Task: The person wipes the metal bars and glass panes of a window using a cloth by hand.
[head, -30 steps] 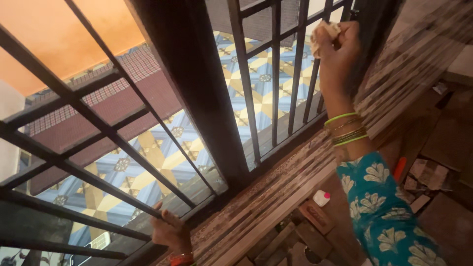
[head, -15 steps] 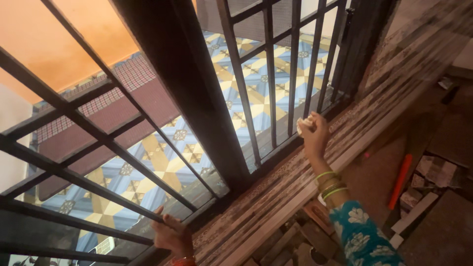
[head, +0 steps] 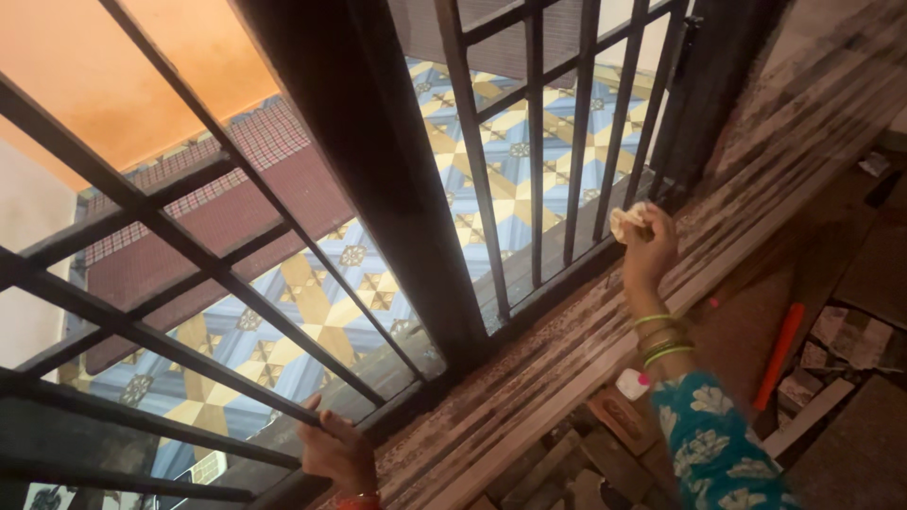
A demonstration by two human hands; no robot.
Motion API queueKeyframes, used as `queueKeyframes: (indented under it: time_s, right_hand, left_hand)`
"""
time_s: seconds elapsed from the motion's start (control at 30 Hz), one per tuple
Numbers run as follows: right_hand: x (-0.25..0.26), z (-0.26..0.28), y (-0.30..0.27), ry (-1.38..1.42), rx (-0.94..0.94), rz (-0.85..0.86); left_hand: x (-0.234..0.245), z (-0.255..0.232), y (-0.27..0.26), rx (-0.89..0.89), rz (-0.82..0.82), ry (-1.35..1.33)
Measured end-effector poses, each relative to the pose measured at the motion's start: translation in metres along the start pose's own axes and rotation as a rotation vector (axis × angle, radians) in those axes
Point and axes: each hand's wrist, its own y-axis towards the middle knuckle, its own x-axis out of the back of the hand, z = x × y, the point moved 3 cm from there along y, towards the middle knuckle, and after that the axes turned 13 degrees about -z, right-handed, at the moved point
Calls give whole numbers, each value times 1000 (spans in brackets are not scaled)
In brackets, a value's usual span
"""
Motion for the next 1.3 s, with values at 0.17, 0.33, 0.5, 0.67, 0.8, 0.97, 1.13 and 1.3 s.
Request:
queueKeyframes:
  time_s: [0.17,0.33,0.5,0.67,0.8,0.97,1.13,1.3]
  right_hand:
    - [-24,20,35,-4,-205,41]
    - [-38,88,85,55,-87,45]
    - [-58,154,161,212,-47,107]
    - [-70,176,207,414,275,152]
    - [-70,149,181,330,39,219]
    - [-49,103,114,245,-154,218]
    - [-29,74,56,-65,220,201]
    - [-19,27,13,-339,253,317]
  left_hand:
    - [-4,7,-4,-17,-19,-2]
    - [-6,13,-5,4,-21,-5]
    - [-6,14,-6,54,8,16]
    - [-6,5,-5,65,-15,-32]
    - [-4,4,-5,67,-36,-64]
    - [-9,15,-4,24,-13,9]
    - [-8,20,-8,-43,-30,24]
    - [-11,24,-10,-56,-34,41]
